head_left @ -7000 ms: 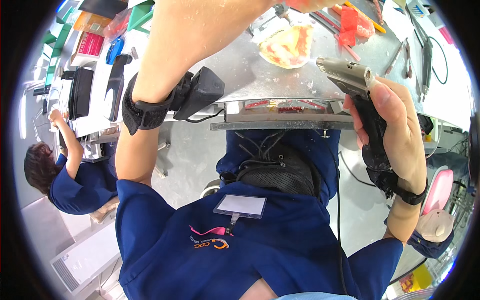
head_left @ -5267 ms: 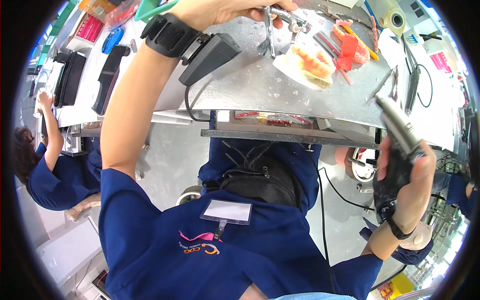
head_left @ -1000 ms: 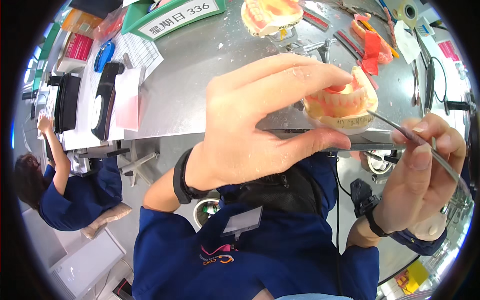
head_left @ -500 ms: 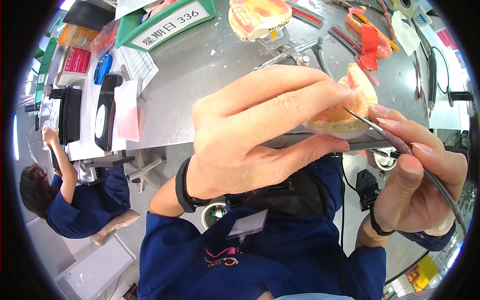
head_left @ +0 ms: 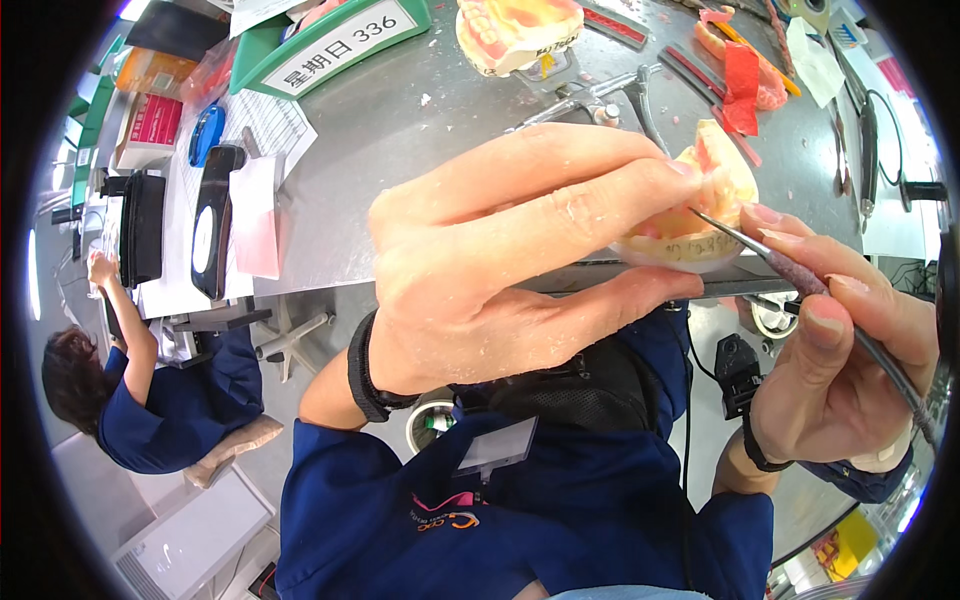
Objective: Assembling and inspecting dental denture models using precision tools.
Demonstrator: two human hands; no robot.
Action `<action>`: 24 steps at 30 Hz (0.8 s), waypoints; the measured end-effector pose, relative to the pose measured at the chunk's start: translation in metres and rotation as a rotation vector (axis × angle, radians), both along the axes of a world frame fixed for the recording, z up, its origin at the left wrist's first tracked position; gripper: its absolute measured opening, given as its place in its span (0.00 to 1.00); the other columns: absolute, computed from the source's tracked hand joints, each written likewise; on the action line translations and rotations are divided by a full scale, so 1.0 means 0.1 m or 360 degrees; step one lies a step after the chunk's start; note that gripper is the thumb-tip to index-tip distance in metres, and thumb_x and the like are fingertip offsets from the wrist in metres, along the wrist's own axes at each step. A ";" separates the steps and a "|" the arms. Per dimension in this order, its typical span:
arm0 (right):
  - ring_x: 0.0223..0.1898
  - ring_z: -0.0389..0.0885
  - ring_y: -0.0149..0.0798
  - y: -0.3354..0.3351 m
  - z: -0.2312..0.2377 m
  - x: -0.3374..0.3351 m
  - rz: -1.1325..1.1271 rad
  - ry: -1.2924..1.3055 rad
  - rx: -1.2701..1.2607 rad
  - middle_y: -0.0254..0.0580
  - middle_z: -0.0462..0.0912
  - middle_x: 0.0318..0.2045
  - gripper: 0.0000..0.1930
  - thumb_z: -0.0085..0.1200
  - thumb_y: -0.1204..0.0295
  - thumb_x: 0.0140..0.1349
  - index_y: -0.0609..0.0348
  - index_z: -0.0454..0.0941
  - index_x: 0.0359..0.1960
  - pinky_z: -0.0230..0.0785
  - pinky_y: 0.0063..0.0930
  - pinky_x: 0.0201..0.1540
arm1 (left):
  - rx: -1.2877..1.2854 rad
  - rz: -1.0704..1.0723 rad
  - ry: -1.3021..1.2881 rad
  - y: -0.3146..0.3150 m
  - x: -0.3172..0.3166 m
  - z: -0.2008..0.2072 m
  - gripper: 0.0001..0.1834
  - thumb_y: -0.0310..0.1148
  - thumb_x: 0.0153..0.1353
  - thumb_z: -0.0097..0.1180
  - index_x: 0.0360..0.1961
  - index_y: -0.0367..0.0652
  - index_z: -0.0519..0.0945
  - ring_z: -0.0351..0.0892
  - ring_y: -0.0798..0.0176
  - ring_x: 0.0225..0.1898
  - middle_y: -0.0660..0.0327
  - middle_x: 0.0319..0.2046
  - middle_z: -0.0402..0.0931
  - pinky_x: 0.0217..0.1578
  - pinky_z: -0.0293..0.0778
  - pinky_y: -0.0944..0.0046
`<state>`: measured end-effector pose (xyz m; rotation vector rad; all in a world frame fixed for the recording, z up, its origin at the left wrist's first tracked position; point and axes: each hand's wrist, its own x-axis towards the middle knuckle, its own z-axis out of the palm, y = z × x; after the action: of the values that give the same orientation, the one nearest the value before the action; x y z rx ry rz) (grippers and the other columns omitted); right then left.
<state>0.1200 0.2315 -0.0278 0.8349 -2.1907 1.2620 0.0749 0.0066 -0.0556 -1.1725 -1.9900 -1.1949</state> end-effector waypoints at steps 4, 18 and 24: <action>0.41 0.86 0.61 0.00 -0.01 0.00 -0.0016 -0.0007 -0.0011 0.69 0.82 0.38 0.10 0.46 0.73 0.72 0.66 0.65 0.48 0.79 0.47 0.49 | 0.0013 0.0013 0.0003 0.01 0.01 0.00 0.32 0.26 0.35 0.80 0.45 0.29 0.82 0.86 0.56 0.40 0.46 0.40 0.83 0.40 0.81 0.65; 0.44 0.83 0.65 0.03 -0.09 -0.03 0.0218 -0.0107 -0.0259 0.71 0.79 0.41 0.10 0.42 0.74 0.73 0.67 0.61 0.50 0.81 0.49 0.49 | -0.0011 0.0098 -0.0156 0.03 0.08 0.02 0.33 0.26 0.34 0.81 0.46 0.29 0.82 0.84 0.55 0.44 0.47 0.43 0.82 0.45 0.79 0.62; 0.44 0.83 0.67 0.03 -0.10 -0.06 0.0370 0.0004 -0.0137 0.76 0.78 0.40 0.10 0.44 0.74 0.72 0.67 0.62 0.49 0.82 0.53 0.47 | 0.0009 0.0066 -0.0216 0.04 0.07 0.02 0.34 0.27 0.34 0.81 0.47 0.30 0.82 0.84 0.56 0.44 0.46 0.43 0.82 0.45 0.78 0.63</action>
<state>0.1144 0.2347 -0.0374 1.0798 -2.0667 1.4518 0.0821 0.0106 -0.0534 -1.0677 -2.0982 -1.2888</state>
